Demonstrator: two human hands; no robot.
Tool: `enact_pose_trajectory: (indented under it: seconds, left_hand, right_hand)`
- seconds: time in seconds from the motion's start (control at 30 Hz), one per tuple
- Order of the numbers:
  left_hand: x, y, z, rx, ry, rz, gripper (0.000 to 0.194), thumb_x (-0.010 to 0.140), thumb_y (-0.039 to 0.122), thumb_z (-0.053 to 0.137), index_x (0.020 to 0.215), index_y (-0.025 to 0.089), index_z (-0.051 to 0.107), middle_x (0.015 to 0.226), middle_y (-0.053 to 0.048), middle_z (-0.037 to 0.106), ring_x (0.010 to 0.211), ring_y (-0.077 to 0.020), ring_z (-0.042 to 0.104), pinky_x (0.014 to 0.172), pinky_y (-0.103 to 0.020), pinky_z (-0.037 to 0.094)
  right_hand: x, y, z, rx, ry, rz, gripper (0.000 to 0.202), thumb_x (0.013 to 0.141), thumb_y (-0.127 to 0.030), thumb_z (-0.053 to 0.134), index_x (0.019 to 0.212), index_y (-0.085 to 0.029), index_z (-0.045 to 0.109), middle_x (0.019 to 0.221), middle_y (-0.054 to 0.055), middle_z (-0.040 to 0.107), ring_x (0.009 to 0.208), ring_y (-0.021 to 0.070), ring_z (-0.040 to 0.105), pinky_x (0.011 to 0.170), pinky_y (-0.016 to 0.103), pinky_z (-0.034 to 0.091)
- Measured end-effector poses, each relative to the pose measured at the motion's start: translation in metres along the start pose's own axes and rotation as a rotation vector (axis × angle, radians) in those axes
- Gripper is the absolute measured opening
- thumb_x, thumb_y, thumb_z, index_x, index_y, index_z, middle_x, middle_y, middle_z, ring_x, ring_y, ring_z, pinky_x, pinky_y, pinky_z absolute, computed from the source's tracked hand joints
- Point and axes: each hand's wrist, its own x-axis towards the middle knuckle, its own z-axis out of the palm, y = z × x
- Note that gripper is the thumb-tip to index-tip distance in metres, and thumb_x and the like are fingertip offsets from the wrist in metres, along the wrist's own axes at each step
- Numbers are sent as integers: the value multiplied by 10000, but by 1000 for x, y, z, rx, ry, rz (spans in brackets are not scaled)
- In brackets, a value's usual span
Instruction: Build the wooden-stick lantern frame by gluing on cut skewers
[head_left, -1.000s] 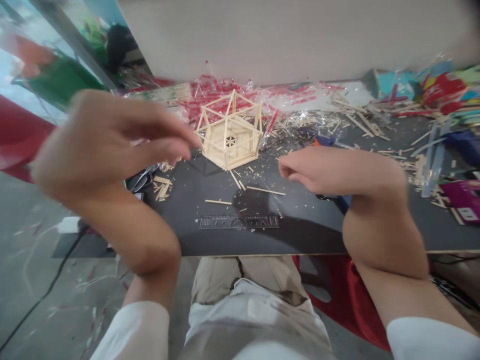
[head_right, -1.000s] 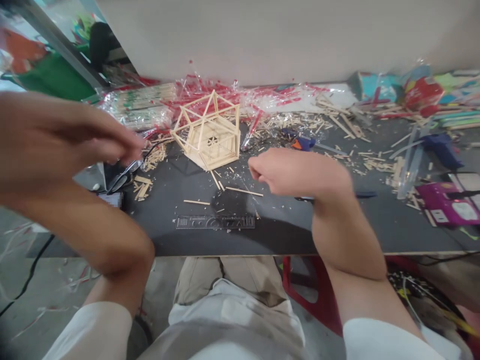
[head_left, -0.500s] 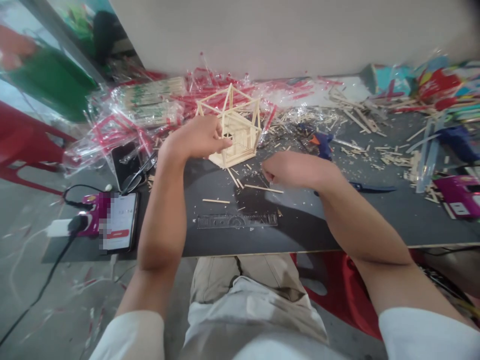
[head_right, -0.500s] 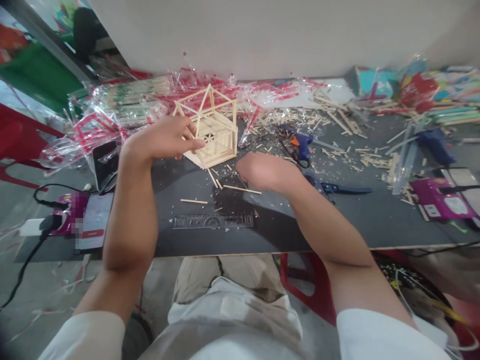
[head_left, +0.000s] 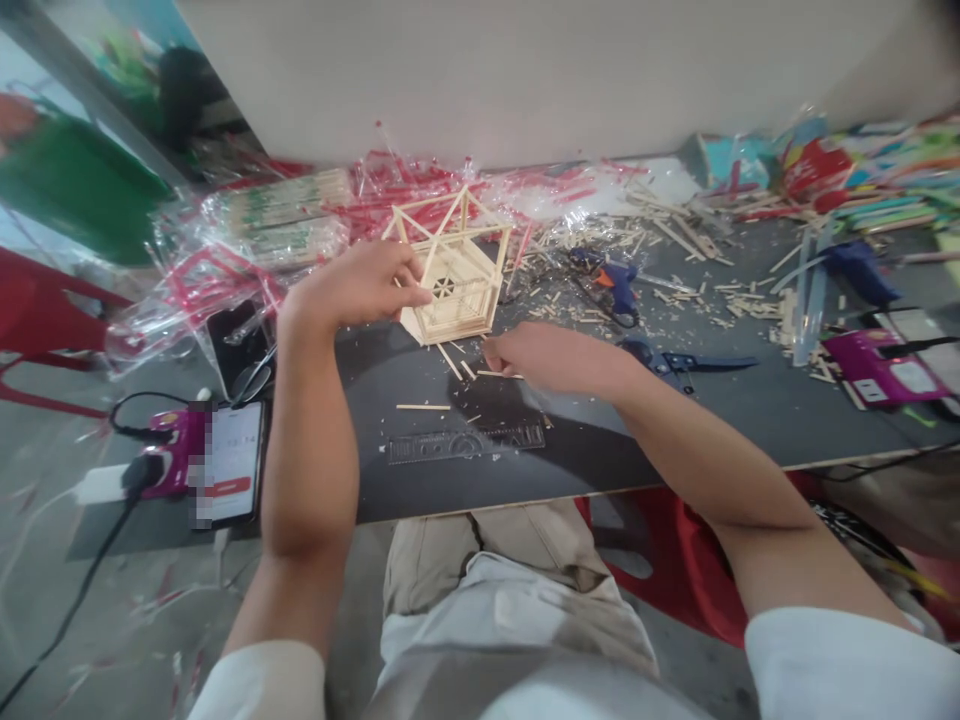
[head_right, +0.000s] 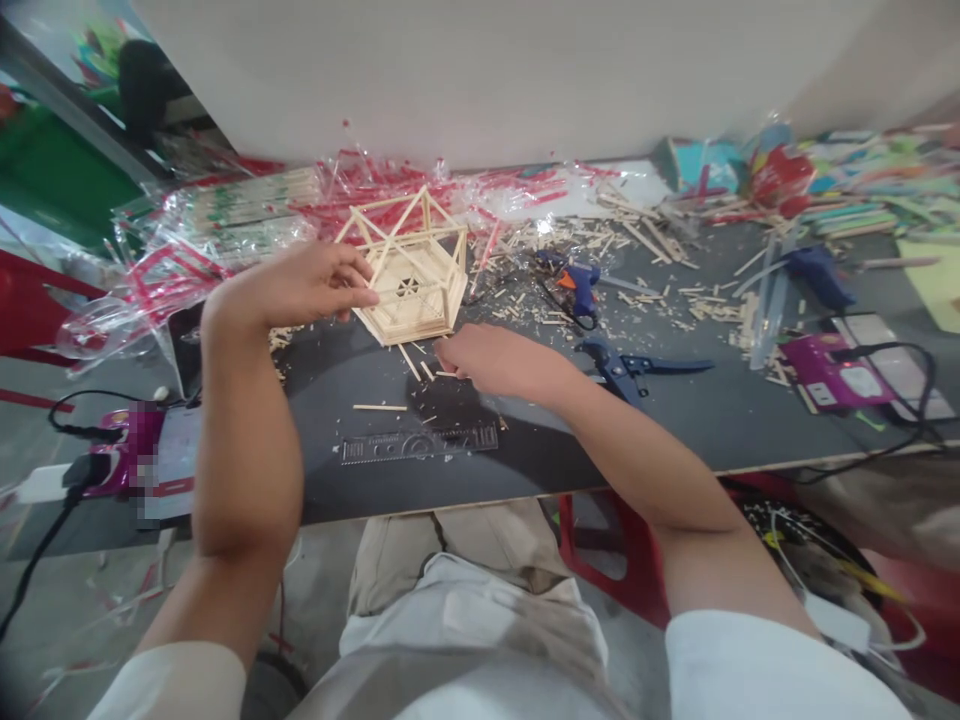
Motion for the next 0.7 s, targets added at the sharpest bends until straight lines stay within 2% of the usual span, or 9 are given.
enact_pose_trajectory:
  seconds: [0.1, 0.17, 0.23, 0.27, 0.37, 0.47, 0.57, 0.7]
  left_hand:
    - [-5, 5, -3, 54, 71, -3, 416, 896, 437, 652, 1215, 171, 678, 1055, -94, 756, 931, -235, 719, 912, -367, 544]
    - [-12, 10, -6, 91, 145, 8, 406, 901, 425, 656, 1224, 180, 682, 1100, -96, 751, 1012, -248, 702, 974, -384, 527]
    - [-23, 18, -9, 114, 194, 21, 381, 912, 410, 649, 1217, 186, 691, 1110, -93, 747, 1052, -252, 686, 1009, -390, 510]
    - [-29, 24, -10, 124, 205, 28, 370, 921, 405, 642, 1215, 187, 696, 1104, -91, 746, 1055, -251, 682, 1017, -391, 504]
    - [-47, 44, -11, 164, 177, 57, 371, 948, 407, 616, 1239, 192, 698, 1044, -76, 750, 1021, -247, 689, 1009, -396, 494]
    - [-56, 63, -6, 200, 79, 127, 356, 976, 405, 594, 1256, 212, 703, 971, -52, 759, 965, -233, 705, 960, -360, 499]
    - [-53, 74, 12, 240, 23, 207, 301, 1018, 398, 568, 1207, 226, 727, 984, -48, 769, 915, -214, 712, 890, -324, 504]
    - [-41, 70, 63, 390, 129, 277, 295, 1075, 351, 516, 1174, 162, 720, 1165, -126, 748, 1110, -272, 690, 881, -335, 510]
  right_hand:
    - [-10, 12, 14, 115, 101, 8, 192, 876, -42, 504, 969, -191, 581, 898, 65, 667, 742, 184, 535, 681, 304, 319]
    - [-15, 19, 21, 188, 150, 35, 86, 974, -194, 544, 1032, -174, 604, 1012, 102, 677, 818, 199, 571, 719, 301, 362]
    - [-18, 24, 28, 239, 139, 50, 171, 994, -343, 610, 1010, -173, 613, 994, 94, 666, 813, 196, 568, 723, 296, 380]
    - [-19, 25, 30, 252, 124, 54, 193, 992, -370, 625, 979, -177, 611, 958, 80, 659, 795, 188, 559, 719, 292, 380]
    - [-16, 23, 37, 210, 101, 71, 164, 1015, -307, 582, 912, -180, 590, 923, 72, 661, 792, 181, 549, 722, 291, 368]
    - [-13, 19, 40, 134, 104, 74, 154, 1025, -274, 550, 909, -177, 578, 962, 98, 676, 834, 196, 563, 727, 300, 358]
    - [-12, 23, 42, 191, 127, 45, 150, 1035, -296, 537, 931, -189, 559, 913, 76, 658, 785, 184, 554, 711, 294, 358]
    - [-11, 32, 47, 286, 277, -18, 132, 1047, -283, 490, 945, -202, 513, 847, 44, 619, 725, 171, 520, 708, 288, 367]
